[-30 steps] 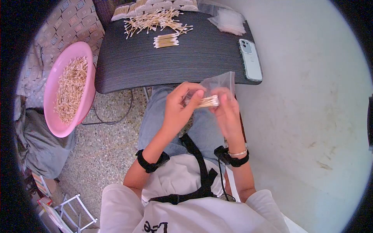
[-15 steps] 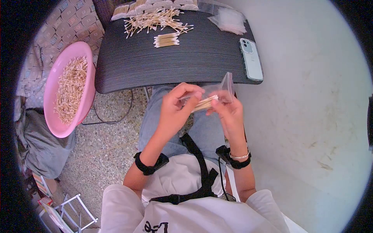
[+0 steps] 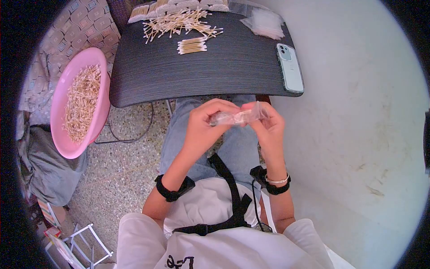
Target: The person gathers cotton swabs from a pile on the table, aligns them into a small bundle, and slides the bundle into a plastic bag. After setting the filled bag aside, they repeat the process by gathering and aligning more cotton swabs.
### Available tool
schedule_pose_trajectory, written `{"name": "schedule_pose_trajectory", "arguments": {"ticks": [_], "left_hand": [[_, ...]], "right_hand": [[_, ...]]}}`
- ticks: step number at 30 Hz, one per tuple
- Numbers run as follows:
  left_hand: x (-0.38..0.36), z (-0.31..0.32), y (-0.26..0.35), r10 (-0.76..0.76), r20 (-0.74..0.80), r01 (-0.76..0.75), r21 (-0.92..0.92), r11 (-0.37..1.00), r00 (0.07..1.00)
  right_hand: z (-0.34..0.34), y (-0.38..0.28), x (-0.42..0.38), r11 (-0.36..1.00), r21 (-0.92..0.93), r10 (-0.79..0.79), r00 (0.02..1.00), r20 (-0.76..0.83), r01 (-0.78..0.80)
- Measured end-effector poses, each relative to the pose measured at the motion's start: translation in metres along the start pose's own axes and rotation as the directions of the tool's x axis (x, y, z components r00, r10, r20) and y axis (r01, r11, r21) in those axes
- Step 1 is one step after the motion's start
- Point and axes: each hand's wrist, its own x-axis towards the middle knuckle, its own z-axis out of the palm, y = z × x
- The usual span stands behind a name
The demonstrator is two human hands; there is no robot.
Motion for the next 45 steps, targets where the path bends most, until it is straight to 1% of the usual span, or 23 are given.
{"name": "schedule_pose_trajectory", "arguments": {"ticks": [1, 3, 4, 6, 7, 9, 10, 12, 15, 18, 21, 22, 24, 25, 27, 30, 31, 34, 36, 37, 39, 43, 45], "left_hand": [[-0.001, 0.001, 0.000, -0.037, -0.010, 0.036, -0.053, 0.998, 0.999], [-0.002, 0.003, 0.002, -0.112, -0.024, 0.107, -0.159, 0.981, 0.993], [-0.002, 0.002, 0.002, -0.134, -0.019, 0.129, -0.159, 0.979, 0.991], [-0.003, 0.002, 0.002, -0.176, -0.007, 0.173, -0.156, 0.973, 0.984], [-0.003, 0.002, 0.002, -0.167, -0.013, 0.163, -0.151, 0.975, 0.986], [-0.002, 0.003, 0.001, -0.149, -0.025, 0.144, -0.140, 0.980, 0.989], [-0.002, 0.003, 0.001, -0.172, -0.042, 0.166, -0.129, 0.978, 0.984], [-0.002, 0.004, 0.000, -0.219, -0.076, 0.211, -0.107, 0.972, 0.973], [-0.003, 0.002, 0.002, -0.325, -0.032, 0.316, -0.160, 0.935, 0.945], [-0.002, 0.002, 0.004, -0.356, -0.042, 0.347, -0.140, 0.927, 0.933], [-0.004, 0.003, 0.001, -0.308, -0.069, 0.292, -0.171, 0.941, 0.949], [-0.004, 0.003, 0.001, -0.315, -0.071, 0.299, -0.175, 0.938, 0.947], [-0.004, 0.002, 0.003, -0.329, -0.075, 0.311, -0.183, 0.933, 0.941], [-0.003, 0.003, 0.002, -0.307, -0.120, 0.276, -0.219, 0.936, 0.944], [0.001, 0.004, 0.000, -0.265, -0.212, 0.200, -0.284, 0.938, 0.941], [0.002, -0.008, 0.002, -0.334, -0.203, 0.269, -0.291, 0.918, 0.921], [0.002, -0.011, 0.002, -0.329, -0.215, 0.263, -0.285, 0.922, 0.920], [0.002, -0.015, 0.000, -0.300, -0.227, 0.233, -0.281, 0.931, 0.927], [0.002, -0.014, 0.000, -0.257, -0.212, 0.187, -0.303, 0.934, 0.943], [0.002, -0.013, 0.001, -0.262, -0.210, 0.199, -0.278, 0.940, 0.942], [0.002, -0.013, 0.004, -0.271, -0.207, 0.224, -0.225, 0.948, 0.940], [-0.001, -0.019, -0.009, -0.280, -0.268, 0.210, -0.261, 0.942, 0.922], [0.000, -0.022, -0.010, -0.278, -0.285, 0.202, -0.270, 0.941, 0.917]], "right_hand": [[0.000, -0.001, 0.000, 0.999, 0.021, 0.027, 1.000, -0.010, -0.026], [0.001, -0.004, 0.003, 0.993, -0.098, -0.069, 0.998, -0.001, 0.068], [0.001, -0.005, 0.004, 0.981, -0.157, -0.115, 0.993, 0.007, 0.114], [-0.005, -0.003, 0.004, 0.974, -0.221, -0.064, 0.998, -0.025, 0.057], [-0.007, -0.003, 0.004, 0.967, -0.252, -0.039, 0.998, -0.042, 0.027], [-0.005, -0.004, 0.005, 0.977, -0.212, -0.036, 0.998, -0.046, 0.025], [-0.005, -0.005, 0.005, 0.981, -0.193, -0.034, 0.998, -0.048, 0.024], [-0.004, -0.009, 0.005, 0.976, -0.216, 0.001, 0.999, -0.044, -0.010], [-0.006, -0.010, 0.005, 0.967, -0.251, 0.019, 0.999, -0.041, -0.029], [-0.006, -0.010, 0.005, 0.968, -0.248, 0.033, 0.999, -0.034, -0.041], [-0.008, -0.009, 0.006, 0.961, -0.275, 0.033, 0.999, -0.023, -0.038], [-0.010, -0.008, 0.006, 0.956, -0.292, 0.029, 0.999, -0.019, -0.033], [-0.010, -0.006, 0.008, 0.969, -0.227, 0.095, 0.995, -0.022, -0.097], [-0.010, -0.006, 0.009, 0.973, -0.194, 0.127, 0.992, -0.021, -0.129], [-0.010, -0.006, 0.011, 0.977, -0.178, 0.113, 0.993, -0.032, -0.117], [-0.006, 0.000, 0.015, 0.985, -0.156, 0.064, 0.997, -0.052, -0.072], [-0.005, 0.003, 0.017, 0.988, -0.148, 0.043, 0.997, -0.060, -0.051], [-0.005, 0.009, 0.020, 0.968, -0.248, -0.050, 0.998, -0.026, 0.042], [-0.003, 0.009, 0.022, 0.977, -0.212, -0.019, 0.998, -0.059, 0.006], [-0.003, 0.008, 0.023, 0.981, -0.194, -0.004, 0.997, -0.076, -0.011], [-0.003, 0.007, 0.025, 0.984, -0.181, -0.001, 0.998, -0.058, -0.009], [-0.003, 0.002, 0.026, 0.994, -0.105, 0.035, 0.999, -0.039, -0.039], [-0.001, -0.003, 0.024, 0.993, -0.112, 0.034, 0.995, -0.097, -0.044]]}}
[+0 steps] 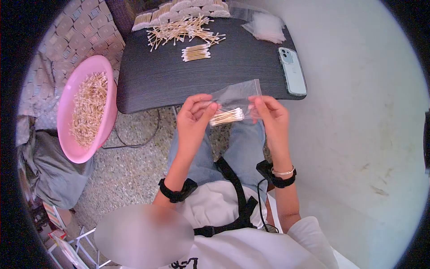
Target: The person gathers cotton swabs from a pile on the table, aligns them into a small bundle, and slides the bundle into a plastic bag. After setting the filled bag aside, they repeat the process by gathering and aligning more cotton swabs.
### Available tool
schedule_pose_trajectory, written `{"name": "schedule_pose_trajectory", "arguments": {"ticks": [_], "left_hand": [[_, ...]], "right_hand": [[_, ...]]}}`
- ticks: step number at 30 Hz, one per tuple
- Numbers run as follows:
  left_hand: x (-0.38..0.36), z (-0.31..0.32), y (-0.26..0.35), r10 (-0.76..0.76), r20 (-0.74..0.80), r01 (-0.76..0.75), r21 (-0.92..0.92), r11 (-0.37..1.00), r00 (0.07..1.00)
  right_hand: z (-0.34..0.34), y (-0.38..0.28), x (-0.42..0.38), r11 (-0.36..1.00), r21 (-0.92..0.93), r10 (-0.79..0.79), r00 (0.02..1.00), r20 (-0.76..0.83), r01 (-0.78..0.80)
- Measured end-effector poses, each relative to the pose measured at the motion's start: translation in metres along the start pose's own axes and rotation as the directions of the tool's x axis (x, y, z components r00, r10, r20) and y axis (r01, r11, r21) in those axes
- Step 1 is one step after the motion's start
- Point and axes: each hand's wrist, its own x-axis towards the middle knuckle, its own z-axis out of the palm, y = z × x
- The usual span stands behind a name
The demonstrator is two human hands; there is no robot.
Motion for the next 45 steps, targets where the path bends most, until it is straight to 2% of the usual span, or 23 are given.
{"name": "schedule_pose_trajectory", "arguments": {"ticks": [3, 6, 10, 15, 16, 19, 22, 25, 26, 27, 28, 29, 31, 32, 35, 36, 38, 40, 45], "left_hand": [[-0.001, 0.000, 0.004, -0.004, -0.005, 0.004, 0.020, 1.000, 1.000], [-0.001, -0.002, -0.001, 0.064, 0.026, -0.065, 0.042, 0.997, 0.998], [0.000, -0.003, 0.000, 0.034, 0.061, -0.037, 0.046, 0.998, 0.998], [0.004, 0.005, 0.002, 0.040, 0.096, -0.060, 0.213, 0.975, 0.995], [0.009, 0.004, 0.001, 0.058, 0.112, -0.083, 0.233, 0.969, 0.992], [0.031, -0.005, -0.004, 0.241, 0.162, -0.280, 0.294, 0.914, 0.957], [0.052, -0.022, 0.008, 0.268, 0.134, -0.299, 0.492, 0.818, 0.954], [0.073, -0.036, 0.021, 0.434, 0.173, -0.411, 0.729, 0.547, 0.884], [0.077, -0.041, 0.025, 0.402, 0.203, -0.408, 0.742, 0.532, 0.893], [0.083, -0.045, 0.024, 0.442, 0.249, -0.447, 0.784, 0.430, 0.862], [0.091, -0.049, 0.017, 0.475, 0.297, -0.478, 0.817, 0.323, 0.828], [0.099, -0.053, 0.011, 0.500, 0.350, -0.503, 0.838, 0.210, 0.792], [0.113, -0.054, 0.004, 0.473, 0.435, -0.536, 0.838, 0.099, 0.766], [0.119, -0.052, -0.001, 0.455, 0.474, -0.552, 0.833, 0.046, 0.754], [0.136, -0.041, -0.010, 0.386, 0.499, -0.498, 0.860, -0.109, 0.776], [0.141, -0.040, -0.016, 0.383, 0.505, -0.467, 0.863, -0.195, 0.773], [0.148, -0.041, -0.024, 0.388, 0.514, -0.450, 0.858, -0.249, 0.765], [0.147, -0.041, -0.023, 0.362, 0.509, -0.428, 0.859, -0.282, 0.781], [0.118, -0.051, -0.011, 0.302, 0.507, -0.446, 0.859, -0.252, 0.807]], "right_hand": [[-0.006, 0.000, 0.000, 1.000, 0.000, -0.014, 1.000, -0.011, 0.014], [-0.011, -0.001, 0.000, 0.998, 0.061, 0.020, 1.000, 0.004, -0.021], [-0.012, -0.008, -0.002, 0.995, 0.093, 0.043, 0.998, 0.037, -0.046], [-0.018, 0.012, 0.013, 0.988, -0.142, -0.048, 0.992, 0.118, 0.065], [-0.022, 0.015, 0.019, 0.981, -0.177, -0.062, 0.989, 0.136, 0.086], [-0.029, 0.014, 0.044, 0.981, -0.151, -0.121, 0.993, 0.008, 0.121], [-0.052, 0.032, 0.085, 0.981, -0.178, -0.095, 0.992, -0.086, 0.079], [-0.059, 0.044, 0.111, 0.983, -0.180, -0.056, 0.991, -0.121, 0.033], [-0.058, 0.049, 0.113, 0.892, -0.427, -0.244, 0.953, -0.181, 0.147], [-0.050, 0.046, 0.112, 0.728, -0.650, -0.432, 0.882, -0.190, 0.216], [-0.039, 0.040, 0.110, 0.508, -0.829, -0.602, 0.785, -0.147, 0.233], [-0.030, 0.034, 0.107, 0.439, -0.851, -0.627, 0.777, -0.060, 0.288], [-0.009, 0.018, 0.102, 0.291, -0.873, -0.658, 0.745, 0.114, 0.391], [0.005, 0.016, 0.100, 0.285, -0.835, -0.631, 0.748, 0.206, 0.471], [0.042, 0.028, 0.099, 0.389, -0.683, -0.540, 0.754, 0.376, 0.619], [0.051, 0.033, 0.100, 0.375, -0.682, -0.537, 0.747, 0.392, 0.627], [0.065, 0.043, 0.100, 0.348, -0.681, -0.530, 0.734, 0.424, 0.644], [0.073, 0.047, 0.099, 0.339, -0.695, -0.529, 0.739, 0.417, 0.635], [0.074, 0.051, 0.095, 0.372, -0.697, -0.498, 0.765, 0.408, 0.613]]}}
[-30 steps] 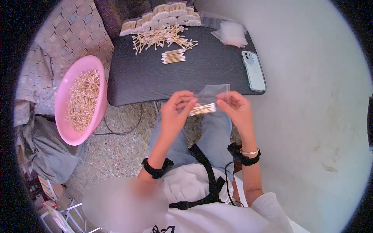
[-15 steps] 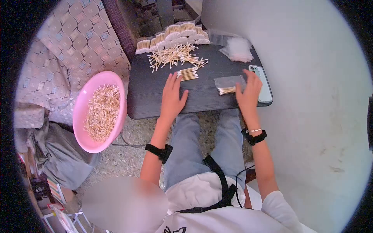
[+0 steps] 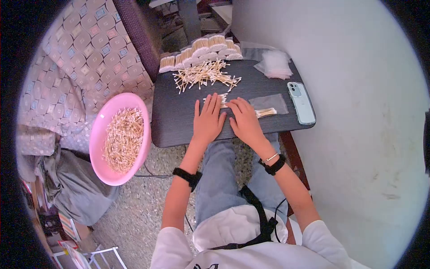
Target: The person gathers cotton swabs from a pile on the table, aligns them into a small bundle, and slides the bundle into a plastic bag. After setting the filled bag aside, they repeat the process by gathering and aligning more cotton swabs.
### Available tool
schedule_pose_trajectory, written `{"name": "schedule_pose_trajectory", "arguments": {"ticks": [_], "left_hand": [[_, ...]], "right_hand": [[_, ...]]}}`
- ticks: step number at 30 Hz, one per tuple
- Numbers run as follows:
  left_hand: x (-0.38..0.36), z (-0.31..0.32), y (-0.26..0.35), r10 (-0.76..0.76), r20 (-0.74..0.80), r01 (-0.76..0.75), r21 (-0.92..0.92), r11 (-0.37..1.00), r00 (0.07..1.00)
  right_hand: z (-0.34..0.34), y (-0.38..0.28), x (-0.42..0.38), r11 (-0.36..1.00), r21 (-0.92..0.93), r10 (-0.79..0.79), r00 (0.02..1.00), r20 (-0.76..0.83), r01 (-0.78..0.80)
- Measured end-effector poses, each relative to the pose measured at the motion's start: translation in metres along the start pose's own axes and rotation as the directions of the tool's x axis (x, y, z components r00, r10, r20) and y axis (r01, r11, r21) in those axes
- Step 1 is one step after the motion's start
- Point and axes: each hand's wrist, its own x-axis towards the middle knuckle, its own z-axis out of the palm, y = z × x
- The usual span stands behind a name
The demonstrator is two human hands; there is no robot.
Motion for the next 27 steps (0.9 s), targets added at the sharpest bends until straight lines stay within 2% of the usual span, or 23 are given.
{"name": "schedule_pose_trajectory", "arguments": {"ticks": [4, 8, 10, 14, 16, 20, 23, 27], "left_hand": [[-0.018, -0.013, 0.001, 0.045, 0.091, -0.042, -0.030, 0.999, 0.995], [-0.014, -0.012, -0.001, -0.035, -0.036, 0.031, -0.113, 0.993, 0.999], [-0.009, -0.005, -0.004, -0.114, -0.067, 0.105, -0.128, 0.986, 0.991], [-0.006, -0.002, -0.011, -0.064, 0.011, 0.065, -0.159, 0.985, 0.998], [-0.005, -0.003, -0.011, -0.061, 0.074, 0.074, -0.180, 0.981, 0.995], [-0.004, -0.005, -0.011, -0.045, 0.058, 0.056, -0.206, 0.977, 0.997], [-0.006, -0.002, -0.011, -0.006, 0.030, 0.012, -0.181, 0.983, 1.000], [-0.010, -0.006, -0.013, 0.069, 0.022, -0.065, -0.147, 0.987, 0.997]], "right_hand": [[0.008, 0.002, -0.005, 0.999, 0.044, 0.027, 1.000, 0.003, -0.027], [0.025, 0.000, 0.000, 1.000, 0.016, 0.009, 1.000, -0.021, -0.008], [0.034, -0.001, 0.006, 0.997, -0.073, 0.008, 1.000, -0.014, -0.009], [0.046, 0.007, 0.009, 0.980, -0.199, -0.009, 0.999, 0.042, 0.017], [0.045, 0.008, 0.009, 0.982, -0.189, -0.018, 0.998, 0.055, 0.028], [0.047, 0.010, 0.010, 0.998, -0.070, -0.004, 0.999, 0.053, 0.008], [0.043, 0.007, 0.008, 0.984, -0.162, -0.059, 0.996, 0.068, 0.069], [0.038, 0.009, 0.009, 0.976, -0.175, -0.105, 0.985, 0.135, 0.128]]}}
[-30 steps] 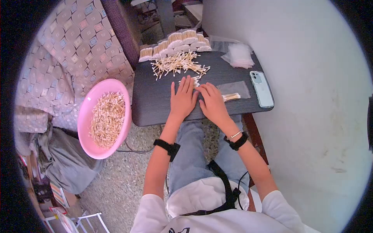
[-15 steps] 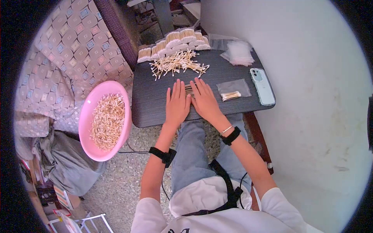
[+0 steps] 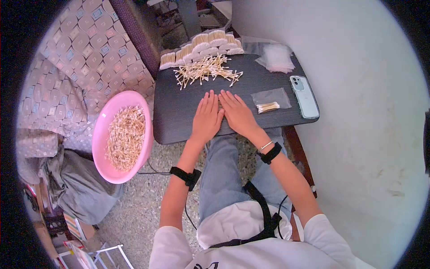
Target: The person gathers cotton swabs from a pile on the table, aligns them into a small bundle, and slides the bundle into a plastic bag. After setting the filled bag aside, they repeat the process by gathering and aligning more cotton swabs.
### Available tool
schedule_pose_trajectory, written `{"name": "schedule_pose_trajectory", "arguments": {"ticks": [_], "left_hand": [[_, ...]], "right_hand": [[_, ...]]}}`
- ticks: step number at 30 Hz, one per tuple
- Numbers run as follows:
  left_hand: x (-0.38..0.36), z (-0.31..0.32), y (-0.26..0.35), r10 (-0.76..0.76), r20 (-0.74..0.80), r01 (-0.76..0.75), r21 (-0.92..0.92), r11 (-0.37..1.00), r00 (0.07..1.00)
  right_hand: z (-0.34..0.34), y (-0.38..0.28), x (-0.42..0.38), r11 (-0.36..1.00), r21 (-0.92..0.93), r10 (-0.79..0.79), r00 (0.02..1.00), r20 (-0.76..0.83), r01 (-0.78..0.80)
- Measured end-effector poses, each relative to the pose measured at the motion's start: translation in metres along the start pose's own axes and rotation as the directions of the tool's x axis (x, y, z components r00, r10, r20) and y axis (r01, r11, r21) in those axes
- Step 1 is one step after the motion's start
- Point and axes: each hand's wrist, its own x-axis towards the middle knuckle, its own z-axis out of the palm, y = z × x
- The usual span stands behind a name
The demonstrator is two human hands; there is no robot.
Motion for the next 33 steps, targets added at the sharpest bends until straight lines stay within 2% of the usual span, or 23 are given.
{"name": "schedule_pose_trajectory", "arguments": {"ticks": [4, 7, 10, 13, 17, 22, 25, 28, 33], "left_hand": [[-0.004, -0.006, -0.008, 0.070, 0.025, -0.070, 0.005, 0.998, 0.997], [-0.009, -0.011, -0.009, 0.036, 0.011, -0.034, -0.092, 0.995, 0.999], [-0.010, -0.015, -0.006, 0.000, 0.009, 0.001, -0.113, 0.994, 1.000], [-0.012, -0.020, 0.001, 0.001, 0.011, 0.000, -0.066, 0.998, 1.000], [-0.011, -0.023, 0.008, 0.105, -0.047, -0.098, 0.134, 0.986, 0.993], [-0.006, -0.018, 0.008, 0.198, -0.121, -0.156, 0.287, 0.945, 0.973], [-0.005, -0.016, 0.009, 0.131, -0.060, -0.104, 0.329, 0.939, 0.990], [-0.004, -0.013, 0.009, 0.110, -0.079, -0.072, 0.381, 0.922, 0.991], [-0.002, -0.019, 0.007, 0.112, 0.056, -0.125, 0.406, 0.905, 0.992]], "right_hand": [[-0.004, 0.006, -0.005, 0.998, -0.003, -0.068, 0.998, -0.012, 0.068], [-0.010, 0.000, -0.008, 0.998, -0.001, -0.057, 0.998, 0.004, 0.057], [-0.013, -0.007, -0.005, 0.997, -0.051, -0.051, 0.999, -0.005, 0.050], [-0.009, -0.013, -0.002, 0.982, -0.156, -0.116, 0.991, -0.062, 0.105], [-0.010, -0.017, 0.001, 0.951, -0.256, -0.195, 0.978, -0.073, 0.171], [-0.014, -0.023, 0.005, 0.928, -0.344, -0.169, 0.985, -0.047, 0.143], [-0.010, -0.021, 0.006, 0.918, -0.376, -0.153, 0.987, -0.041, 0.126], [-0.008, -0.019, 0.007, 0.917, -0.378, -0.163, 0.985, -0.064, 0.127], [-0.008, -0.016, 0.006, 0.918, -0.370, -0.176, 0.982, -0.066, 0.140]]}}
